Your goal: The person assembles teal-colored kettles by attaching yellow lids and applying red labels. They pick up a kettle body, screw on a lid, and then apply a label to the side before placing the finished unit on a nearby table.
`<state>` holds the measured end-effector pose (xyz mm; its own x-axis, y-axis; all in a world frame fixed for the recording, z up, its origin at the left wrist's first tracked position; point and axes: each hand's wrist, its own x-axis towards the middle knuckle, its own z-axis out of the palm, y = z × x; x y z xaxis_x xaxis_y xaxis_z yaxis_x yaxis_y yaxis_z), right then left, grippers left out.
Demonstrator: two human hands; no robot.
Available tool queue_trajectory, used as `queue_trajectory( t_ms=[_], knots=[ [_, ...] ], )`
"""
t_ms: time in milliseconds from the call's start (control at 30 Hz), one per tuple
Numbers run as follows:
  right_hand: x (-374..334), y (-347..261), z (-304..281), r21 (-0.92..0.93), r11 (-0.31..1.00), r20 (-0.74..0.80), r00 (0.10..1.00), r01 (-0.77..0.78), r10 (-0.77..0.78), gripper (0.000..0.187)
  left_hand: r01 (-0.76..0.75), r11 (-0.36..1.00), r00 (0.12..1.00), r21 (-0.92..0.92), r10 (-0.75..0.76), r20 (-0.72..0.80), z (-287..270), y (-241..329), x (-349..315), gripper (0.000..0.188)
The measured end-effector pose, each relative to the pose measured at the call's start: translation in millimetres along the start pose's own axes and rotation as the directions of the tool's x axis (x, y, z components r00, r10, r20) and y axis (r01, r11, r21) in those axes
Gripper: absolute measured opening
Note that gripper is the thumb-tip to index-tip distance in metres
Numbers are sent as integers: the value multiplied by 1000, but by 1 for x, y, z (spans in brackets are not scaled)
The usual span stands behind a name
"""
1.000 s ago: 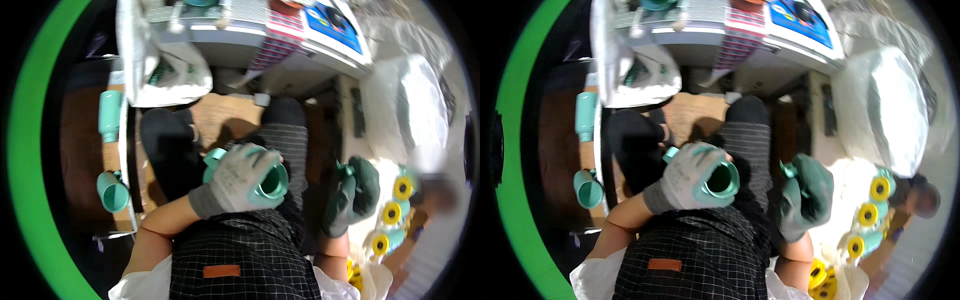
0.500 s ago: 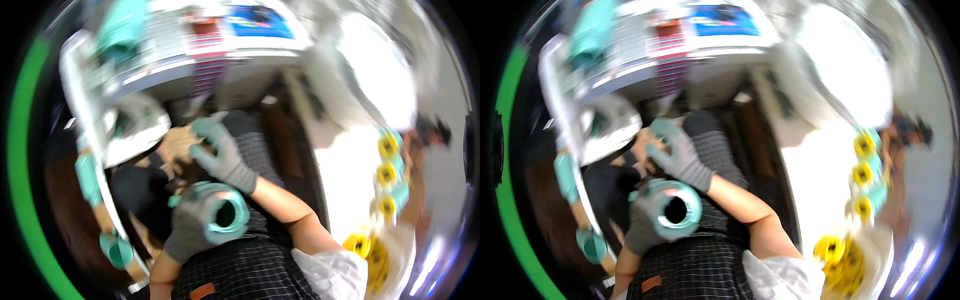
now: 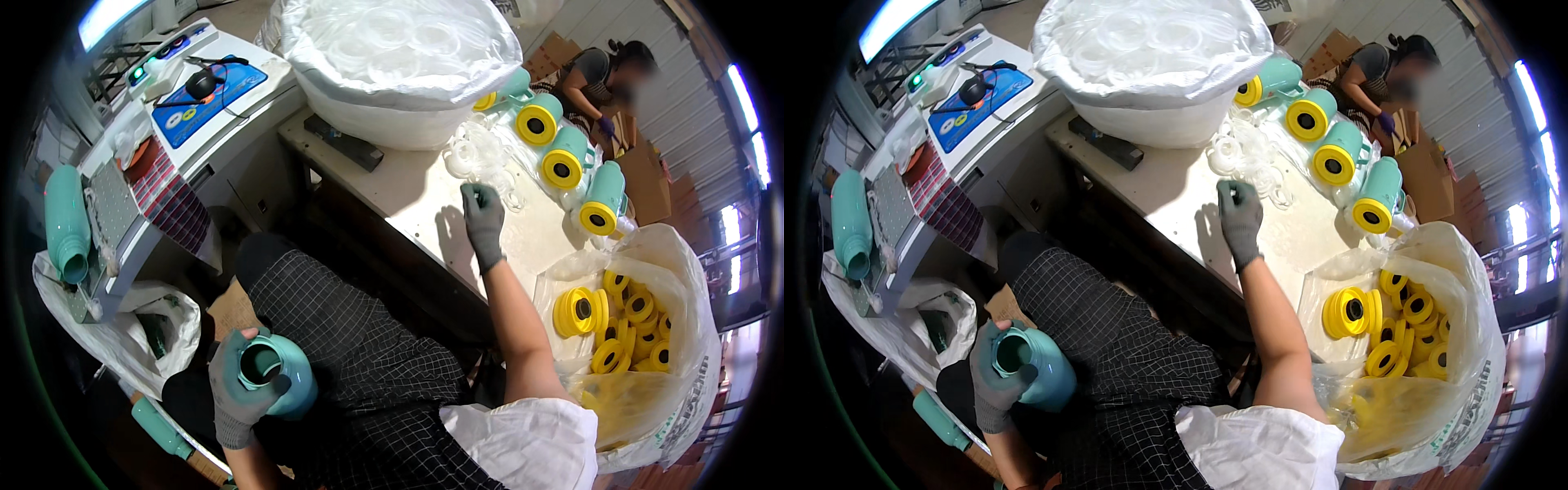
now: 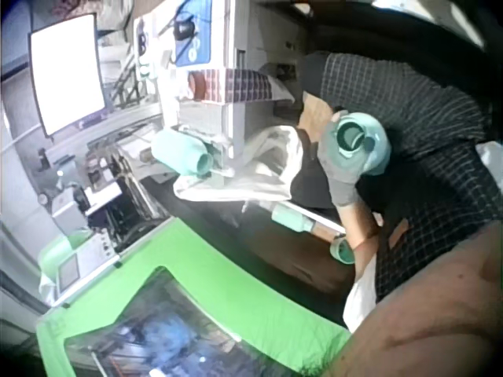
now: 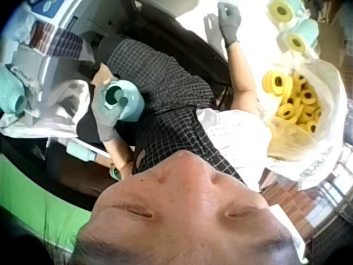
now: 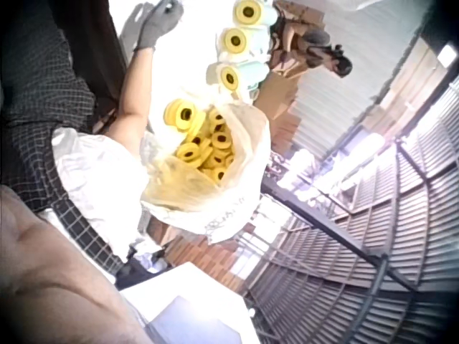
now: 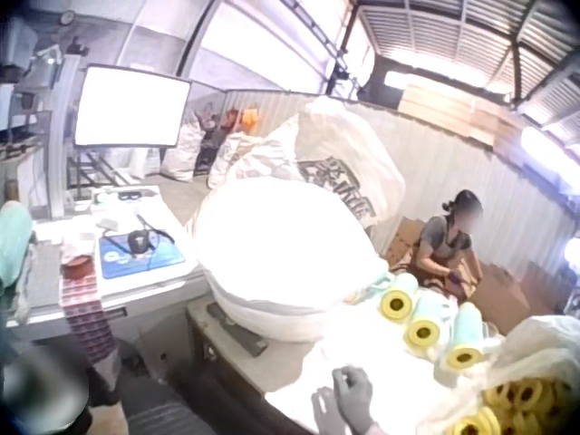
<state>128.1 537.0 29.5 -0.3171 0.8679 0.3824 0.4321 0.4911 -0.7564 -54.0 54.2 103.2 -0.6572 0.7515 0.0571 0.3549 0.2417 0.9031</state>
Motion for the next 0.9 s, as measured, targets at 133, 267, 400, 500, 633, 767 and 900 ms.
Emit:
queue_trajectory(
  t_ms=[133,267,400,500,633,767,900],
  knots=[
    [76,-7,17,-375,926,-68,998,-42,17,51,16,999,997,33,-13,-81,14,13,10,65],
    [106,2,48,-571,812,4,989,-120,149,45,-46,988,996,149,57,-69,20,16,12,65],
    [91,32,30,-438,899,-40,999,-18,0,36,-57,976,993,210,78,-93,21,17,8,65],
    [77,47,10,-265,964,5,1000,-12,14,27,21,985,996,173,-6,-88,17,17,8,64],
    [70,40,16,-122,981,165,971,-153,172,26,23,988,997,153,-11,-76,16,12,11,66],
    [57,45,15,-139,983,171,974,-124,147,28,-42,984,997,172,52,-55,19,11,13,69],
    [53,46,17,-103,980,152,970,-173,187,31,-16,992,996,126,26,-83,17,6,8,69]
  ],
)
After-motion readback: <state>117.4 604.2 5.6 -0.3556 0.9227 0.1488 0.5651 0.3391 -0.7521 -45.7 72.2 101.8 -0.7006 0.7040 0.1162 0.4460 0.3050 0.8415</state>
